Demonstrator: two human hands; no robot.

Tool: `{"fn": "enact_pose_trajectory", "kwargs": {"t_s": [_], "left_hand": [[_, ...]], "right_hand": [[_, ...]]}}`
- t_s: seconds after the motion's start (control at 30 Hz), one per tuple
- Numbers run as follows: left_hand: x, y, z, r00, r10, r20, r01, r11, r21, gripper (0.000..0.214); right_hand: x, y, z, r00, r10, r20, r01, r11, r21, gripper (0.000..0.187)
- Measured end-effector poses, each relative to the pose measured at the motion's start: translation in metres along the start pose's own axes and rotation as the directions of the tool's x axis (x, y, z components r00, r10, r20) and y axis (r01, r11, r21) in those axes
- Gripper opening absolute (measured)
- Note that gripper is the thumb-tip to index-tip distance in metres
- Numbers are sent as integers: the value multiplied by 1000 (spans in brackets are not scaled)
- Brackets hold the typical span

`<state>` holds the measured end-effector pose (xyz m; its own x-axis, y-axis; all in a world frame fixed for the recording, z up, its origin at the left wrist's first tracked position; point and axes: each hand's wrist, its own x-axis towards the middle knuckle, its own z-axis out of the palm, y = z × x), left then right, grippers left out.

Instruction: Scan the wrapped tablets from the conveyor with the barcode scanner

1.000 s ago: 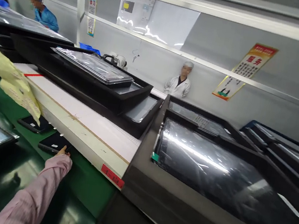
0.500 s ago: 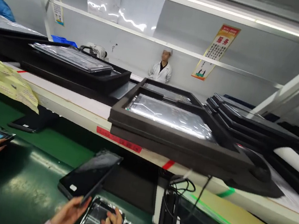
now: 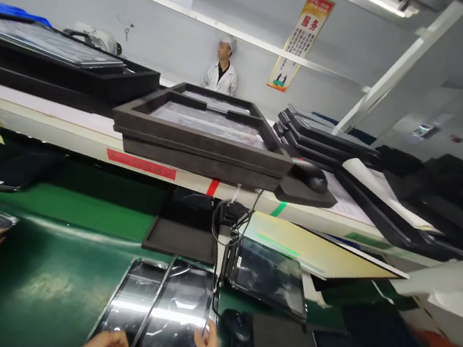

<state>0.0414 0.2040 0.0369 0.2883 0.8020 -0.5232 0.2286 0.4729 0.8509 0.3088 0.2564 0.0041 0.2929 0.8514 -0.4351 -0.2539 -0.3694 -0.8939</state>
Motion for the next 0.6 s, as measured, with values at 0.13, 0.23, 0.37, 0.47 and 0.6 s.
{"fn": "enact_pose_trajectory", "kwargs": {"t_s": [0.13,0.23,0.37,0.47,0.6], "left_hand": [[27,26,30,984,165,-60,-141,945,296,48],[36,45,50,974,226,-27,-207,928,310,64],[5,42,-13,972,214,-93,-198,967,161,59],[-25,14,-120,974,216,-71,-197,957,214,35],[-33,0,-202,951,295,-93,-252,913,321,28]], "right_hand": [[0,-13,-3,994,-104,-29,95,970,-224,54],[-23,-36,12,968,-231,100,247,950,-190,51],[-66,-66,49,803,-142,579,172,985,4,52],[-80,-70,75,611,-44,791,174,981,-80,57],[-66,-49,90,657,-24,753,240,954,-179,59]]}}
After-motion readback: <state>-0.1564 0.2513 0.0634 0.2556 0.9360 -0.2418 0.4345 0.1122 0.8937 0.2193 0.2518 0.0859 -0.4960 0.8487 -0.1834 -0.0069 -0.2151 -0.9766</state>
